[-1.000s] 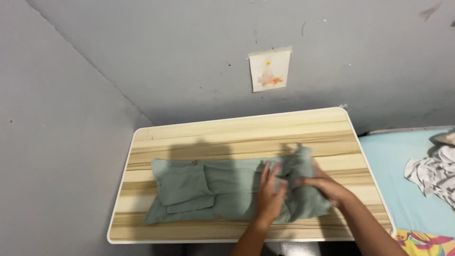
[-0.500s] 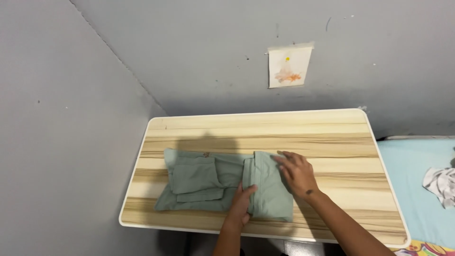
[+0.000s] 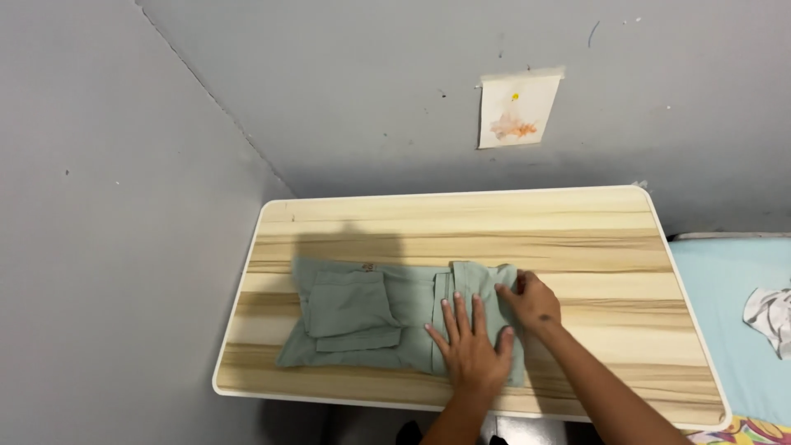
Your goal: The person is folding several t-shirts on a small table and placing them in stacks on a bed.
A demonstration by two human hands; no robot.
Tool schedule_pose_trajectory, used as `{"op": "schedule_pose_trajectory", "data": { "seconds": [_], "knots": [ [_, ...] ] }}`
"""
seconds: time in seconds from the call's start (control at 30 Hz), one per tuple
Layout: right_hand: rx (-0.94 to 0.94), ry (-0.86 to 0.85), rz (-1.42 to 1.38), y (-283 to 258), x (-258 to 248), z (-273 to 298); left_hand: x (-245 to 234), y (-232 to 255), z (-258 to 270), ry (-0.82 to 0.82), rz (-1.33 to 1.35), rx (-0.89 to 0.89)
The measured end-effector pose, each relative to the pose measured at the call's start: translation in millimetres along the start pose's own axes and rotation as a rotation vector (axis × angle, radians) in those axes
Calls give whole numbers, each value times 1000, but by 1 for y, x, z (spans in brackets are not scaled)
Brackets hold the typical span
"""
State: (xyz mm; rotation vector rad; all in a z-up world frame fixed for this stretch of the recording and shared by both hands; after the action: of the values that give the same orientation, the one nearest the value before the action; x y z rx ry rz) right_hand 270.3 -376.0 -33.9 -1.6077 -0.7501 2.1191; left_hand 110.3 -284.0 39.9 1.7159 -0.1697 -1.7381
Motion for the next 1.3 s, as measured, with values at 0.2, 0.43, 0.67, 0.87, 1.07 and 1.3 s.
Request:
{"op": "schedule_pose_trajectory", "data": {
  "seconds": [0.2, 0.43, 0.67, 0.87, 1.07, 1.3],
  "knots": [
    [120, -399, -289, -12, 4, -24, -44, 32, 19, 165, -32, 31],
    [-21, -338, -145, -185, -53, 40, -26, -47, 21, 22, 324, -126],
    [-118, -503, -118, -301, 70, 13, -85, -227, 15, 240, 674, -258],
    [-395, -629, -296, -337, 158, 14, -150, -323, 28, 191, 1211, -529],
    [-402, -122, -103, -263, 137, 35, -113, -359, 15, 200, 661, -388],
    [-605, -100, 186, -250, 139, 97, -178, -297, 36, 106, 428, -537]
  ]
}}
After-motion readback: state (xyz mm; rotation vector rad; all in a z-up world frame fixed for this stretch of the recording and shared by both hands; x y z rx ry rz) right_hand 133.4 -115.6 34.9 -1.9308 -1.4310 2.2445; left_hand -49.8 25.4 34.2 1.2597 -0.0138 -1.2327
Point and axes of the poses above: each hand's wrist, its own z-axis away from the middle knuckle, its own x-axis out of the palm, y = z × x, the point moved 3 cm from there along -z, towards the middle knuckle, and after that the axes turned 5 degrees about x, right-handed, at the moved point
